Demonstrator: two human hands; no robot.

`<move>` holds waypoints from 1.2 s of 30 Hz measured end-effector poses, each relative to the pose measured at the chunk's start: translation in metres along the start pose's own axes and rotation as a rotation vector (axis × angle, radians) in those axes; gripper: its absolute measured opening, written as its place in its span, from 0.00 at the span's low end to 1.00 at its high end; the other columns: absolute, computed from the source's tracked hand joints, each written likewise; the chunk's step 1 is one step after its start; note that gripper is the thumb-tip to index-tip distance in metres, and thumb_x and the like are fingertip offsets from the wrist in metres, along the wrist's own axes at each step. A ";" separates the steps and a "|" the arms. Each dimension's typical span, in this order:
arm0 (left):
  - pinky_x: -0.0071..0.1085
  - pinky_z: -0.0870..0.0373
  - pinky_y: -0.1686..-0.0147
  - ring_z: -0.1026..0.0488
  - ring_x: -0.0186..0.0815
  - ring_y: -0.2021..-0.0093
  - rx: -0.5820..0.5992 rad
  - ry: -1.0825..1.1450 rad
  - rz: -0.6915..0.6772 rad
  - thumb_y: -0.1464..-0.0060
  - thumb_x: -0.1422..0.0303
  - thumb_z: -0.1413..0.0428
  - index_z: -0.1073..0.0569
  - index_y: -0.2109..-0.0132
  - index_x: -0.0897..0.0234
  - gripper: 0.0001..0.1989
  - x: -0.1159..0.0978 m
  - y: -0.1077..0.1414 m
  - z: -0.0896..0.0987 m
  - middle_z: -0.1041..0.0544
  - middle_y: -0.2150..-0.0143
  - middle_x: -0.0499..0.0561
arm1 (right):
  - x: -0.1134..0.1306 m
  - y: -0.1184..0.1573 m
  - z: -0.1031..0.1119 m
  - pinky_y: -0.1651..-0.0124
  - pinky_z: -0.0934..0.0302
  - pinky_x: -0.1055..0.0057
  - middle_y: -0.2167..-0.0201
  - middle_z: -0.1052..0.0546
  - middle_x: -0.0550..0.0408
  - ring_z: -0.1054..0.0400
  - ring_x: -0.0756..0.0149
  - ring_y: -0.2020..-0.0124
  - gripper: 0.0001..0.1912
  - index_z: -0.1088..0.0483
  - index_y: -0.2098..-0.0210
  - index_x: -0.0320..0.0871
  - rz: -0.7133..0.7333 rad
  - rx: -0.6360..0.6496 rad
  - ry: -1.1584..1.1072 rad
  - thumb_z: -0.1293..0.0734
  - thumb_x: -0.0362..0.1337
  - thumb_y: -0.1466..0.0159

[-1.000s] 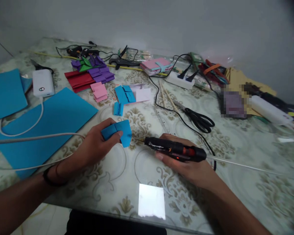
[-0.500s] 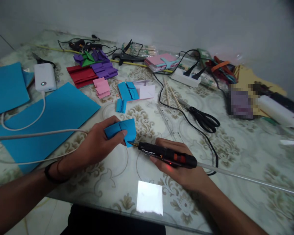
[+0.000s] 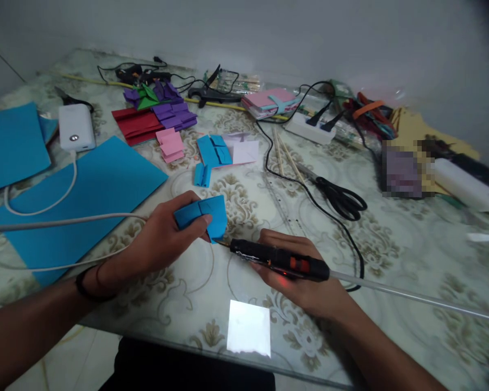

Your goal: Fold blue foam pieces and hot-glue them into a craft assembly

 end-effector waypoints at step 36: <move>0.26 0.25 0.71 0.17 0.36 0.69 -0.003 0.033 -0.018 0.37 0.65 0.40 0.30 0.63 0.60 0.07 0.001 0.000 0.001 0.18 0.72 0.42 | -0.003 0.001 0.003 0.72 0.48 0.70 0.78 0.39 0.62 0.43 0.71 0.76 0.17 0.42 0.75 0.46 0.006 -0.009 0.039 0.33 0.30 0.33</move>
Point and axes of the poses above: each hand's wrist, its own y-axis away from the middle knuckle, its own z-axis out of the back of the hand, x = y × z, the point moved 5 cm from there along -y, towards the middle knuckle
